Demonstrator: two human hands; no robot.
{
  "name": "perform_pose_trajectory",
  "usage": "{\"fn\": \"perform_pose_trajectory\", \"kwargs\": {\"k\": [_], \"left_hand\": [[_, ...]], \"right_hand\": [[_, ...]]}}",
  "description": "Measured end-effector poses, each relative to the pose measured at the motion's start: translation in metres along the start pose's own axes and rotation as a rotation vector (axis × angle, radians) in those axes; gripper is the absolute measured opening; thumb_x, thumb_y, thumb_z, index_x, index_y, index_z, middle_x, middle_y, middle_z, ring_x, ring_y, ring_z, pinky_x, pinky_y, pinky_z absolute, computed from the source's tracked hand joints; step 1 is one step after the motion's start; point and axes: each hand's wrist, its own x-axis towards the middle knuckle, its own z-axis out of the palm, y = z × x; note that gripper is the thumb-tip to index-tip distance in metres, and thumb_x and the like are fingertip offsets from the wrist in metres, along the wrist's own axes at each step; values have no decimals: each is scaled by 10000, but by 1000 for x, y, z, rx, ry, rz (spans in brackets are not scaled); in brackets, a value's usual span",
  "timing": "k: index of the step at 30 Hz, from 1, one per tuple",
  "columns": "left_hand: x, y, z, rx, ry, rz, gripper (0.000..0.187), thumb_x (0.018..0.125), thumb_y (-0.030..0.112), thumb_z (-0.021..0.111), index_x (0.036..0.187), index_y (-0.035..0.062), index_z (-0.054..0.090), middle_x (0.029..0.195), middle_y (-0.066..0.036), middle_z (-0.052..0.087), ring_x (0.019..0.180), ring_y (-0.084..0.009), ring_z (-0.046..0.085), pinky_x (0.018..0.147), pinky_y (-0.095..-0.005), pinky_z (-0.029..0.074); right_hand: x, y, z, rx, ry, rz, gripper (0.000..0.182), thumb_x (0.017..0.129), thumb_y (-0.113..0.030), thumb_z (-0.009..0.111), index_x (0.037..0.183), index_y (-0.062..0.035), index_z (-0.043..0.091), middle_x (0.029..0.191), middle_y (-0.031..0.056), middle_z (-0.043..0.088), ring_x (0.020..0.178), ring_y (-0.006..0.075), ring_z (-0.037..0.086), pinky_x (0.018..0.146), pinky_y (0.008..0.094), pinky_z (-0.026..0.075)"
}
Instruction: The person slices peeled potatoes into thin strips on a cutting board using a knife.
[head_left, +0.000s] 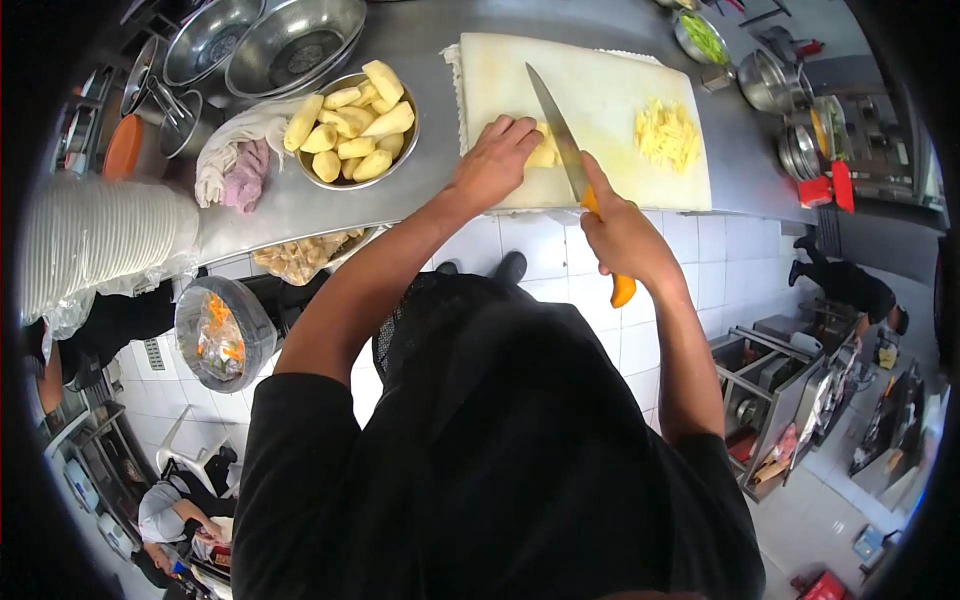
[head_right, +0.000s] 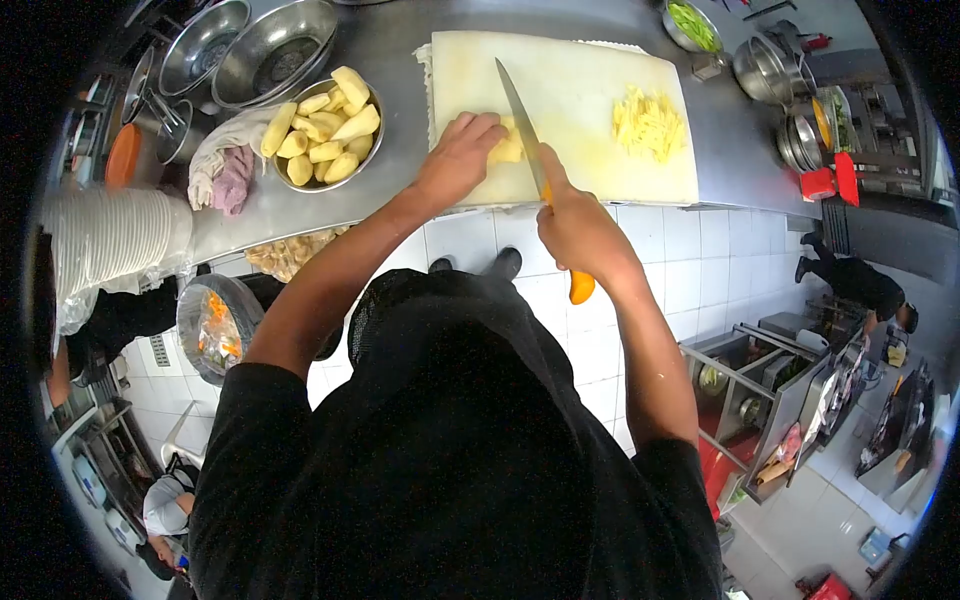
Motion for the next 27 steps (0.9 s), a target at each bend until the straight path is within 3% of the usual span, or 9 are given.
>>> {"fn": "perform_pose_trajectory", "kwargs": {"k": [5, 8, 11, 15, 20, 24, 27], "left_hand": [[1, 1, 0, 1, -18, -22, 365, 802, -36, 544, 1148, 23, 639, 1197, -53, 557, 1137, -252, 508, 1001, -372, 456], [0, 1, -3, -46, 3, -16, 388, 772, -70, 547, 1141, 26, 622, 1212, -93, 576, 1144, -291, 521, 994, -387, 456], [0, 0, -3, -42, 20, -3, 374, 781, -70, 544, 1132, 25, 635, 1191, -96, 592, 1138, -292, 534, 990, -382, 459], [5, -2, -4, -49, 77, 32, 297, 810, -10, 607, 1101, 29, 658, 1134, -99, 620, 1072, -298, 577, 951, -394, 484], [17, 15, -13, -74, 169, 90, 248, 816, 76, 686, 1062, 44, 679, 1082, -97, 627, 975, -289, 608, 872, -402, 514], [27, 15, -8, 37, 179, 155, 135, 778, 23, 652, 905, 36, 693, 950, -52, 637, 926, -245, 609, 838, -380, 507], [28, 7, -5, 110, 133, 184, 89, 781, 28, 654, 860, 43, 692, 907, -43, 635, 906, -237, 613, 817, -374, 506]], "right_hand": [[0, 6, 8, 6, -11, 24, 735, 881, -17, 427, 1572, -41, 176, 739, 221, 657, 499, 271, 613, 591, 416, 534], [4, 12, 10, -68, -18, 56, 729, 938, -40, 438, 1600, -147, 152, 901, 208, 638, 522, 211, 605, 573, 366, 543], [-3, 3, -7, 41, -38, 69, 748, 890, -57, 451, 1587, -100, 179, 793, 210, 661, 513, 240, 610, 619, 391, 547], [2, 6, -27, 105, -97, 103, 763, 890, -86, 459, 1595, -116, 170, 916, 191, 626, 506, 227, 589, 577, 370, 544], [4, 10, -35, 176, -119, 79, 786, 869, -93, 471, 1597, -114, 174, 847, 149, 594, 545, 204, 577, 542, 354, 537], [4, 11, -42, 197, -165, 103, 792, 861, -105, 483, 1594, -107, 182, 848, 141, 586, 584, 199, 579, 535, 348, 535], [4, 14, -37, 252, -87, 64, 769, 890, -102, 501, 1601, -151, 214, 767, 77, 529, 523, 147, 503, 486, 301, 472]]}}
